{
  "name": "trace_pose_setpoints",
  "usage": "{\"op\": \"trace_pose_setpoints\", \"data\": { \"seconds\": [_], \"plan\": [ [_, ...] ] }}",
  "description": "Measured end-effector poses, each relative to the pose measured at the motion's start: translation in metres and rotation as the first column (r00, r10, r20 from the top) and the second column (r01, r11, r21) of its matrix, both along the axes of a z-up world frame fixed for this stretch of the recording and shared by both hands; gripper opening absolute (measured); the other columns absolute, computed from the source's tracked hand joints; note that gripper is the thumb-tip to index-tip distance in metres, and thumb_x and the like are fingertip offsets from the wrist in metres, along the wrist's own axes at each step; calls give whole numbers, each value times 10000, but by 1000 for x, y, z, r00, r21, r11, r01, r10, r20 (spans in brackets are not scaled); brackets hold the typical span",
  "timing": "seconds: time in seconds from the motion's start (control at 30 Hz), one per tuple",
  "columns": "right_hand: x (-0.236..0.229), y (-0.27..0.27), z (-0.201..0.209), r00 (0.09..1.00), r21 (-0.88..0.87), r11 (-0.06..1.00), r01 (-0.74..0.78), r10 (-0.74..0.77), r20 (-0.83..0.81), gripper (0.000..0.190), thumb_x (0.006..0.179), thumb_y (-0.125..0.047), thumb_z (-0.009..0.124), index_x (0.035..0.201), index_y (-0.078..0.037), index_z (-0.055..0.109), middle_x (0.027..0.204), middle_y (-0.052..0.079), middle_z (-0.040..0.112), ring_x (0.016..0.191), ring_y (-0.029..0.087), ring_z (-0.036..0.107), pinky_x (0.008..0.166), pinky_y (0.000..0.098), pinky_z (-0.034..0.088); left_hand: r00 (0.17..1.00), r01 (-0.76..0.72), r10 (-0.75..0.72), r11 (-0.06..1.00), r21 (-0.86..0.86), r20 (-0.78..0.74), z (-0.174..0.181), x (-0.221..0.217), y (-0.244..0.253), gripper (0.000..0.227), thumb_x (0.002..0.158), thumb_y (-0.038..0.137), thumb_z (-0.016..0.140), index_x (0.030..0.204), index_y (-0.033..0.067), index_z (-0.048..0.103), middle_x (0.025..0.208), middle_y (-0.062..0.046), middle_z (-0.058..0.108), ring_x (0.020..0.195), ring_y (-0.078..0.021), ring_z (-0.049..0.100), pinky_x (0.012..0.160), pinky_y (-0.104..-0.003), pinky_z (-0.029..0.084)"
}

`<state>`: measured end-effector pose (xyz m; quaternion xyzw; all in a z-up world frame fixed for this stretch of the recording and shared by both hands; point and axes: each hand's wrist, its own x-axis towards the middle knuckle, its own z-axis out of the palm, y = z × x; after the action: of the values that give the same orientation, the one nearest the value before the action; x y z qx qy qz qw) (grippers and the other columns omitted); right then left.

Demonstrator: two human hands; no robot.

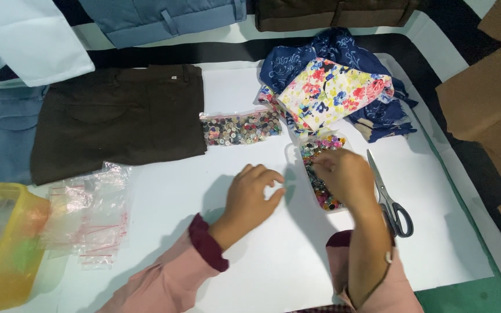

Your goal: The person sorts colorful buttons into small plastic bags. They select buttons from a container and place them into bags one by one, eventually storing the bags in a yellow plastic bin.

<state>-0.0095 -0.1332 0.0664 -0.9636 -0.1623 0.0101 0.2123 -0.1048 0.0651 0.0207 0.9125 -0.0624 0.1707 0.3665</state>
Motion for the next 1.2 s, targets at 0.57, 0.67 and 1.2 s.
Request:
{"op": "trace_pose_setpoints", "data": {
  "seconds": [0.57, 0.67, 1.2],
  "plan": [
    [13, -30, 4, 960, -212, 975, 65, -120, -253, 261, 738, -132, 819, 992, -184, 845, 910, 124, 811, 926, 418, 759, 807, 467, 581, 989, 100, -73, 971, 215, -131, -29, 82, -91, 161, 796, 80, 726, 936, 79, 806, 833, -85, 612, 894, -255, 503, 787, -392, 348],
    [12, -29, 8, 961, -207, 977, 61, -114, -252, 255, 752, -124, 813, 996, -188, 849, 901, 119, 811, 902, 405, 761, 795, 447, 580, 990, 101, -76, 968, 228, -119, -29, 84, -91, 134, 787, 62, 719, 890, 79, 804, 824, -95, 599, 882, -257, 488, 777, -392, 338],
    [12, -26, 1, 998, -3, 998, 56, -56, 37, 174, 853, -134, 775, 1017, -143, 832, 792, 101, 767, 744, 321, 747, 702, 392, 597, 990, 45, -69, 982, 184, 126, 0, 58, -65, 121, 873, 208, 715, 918, 118, 783, 803, -43, 578, 813, -229, 534, 749, -399, 404]
  ]
}}
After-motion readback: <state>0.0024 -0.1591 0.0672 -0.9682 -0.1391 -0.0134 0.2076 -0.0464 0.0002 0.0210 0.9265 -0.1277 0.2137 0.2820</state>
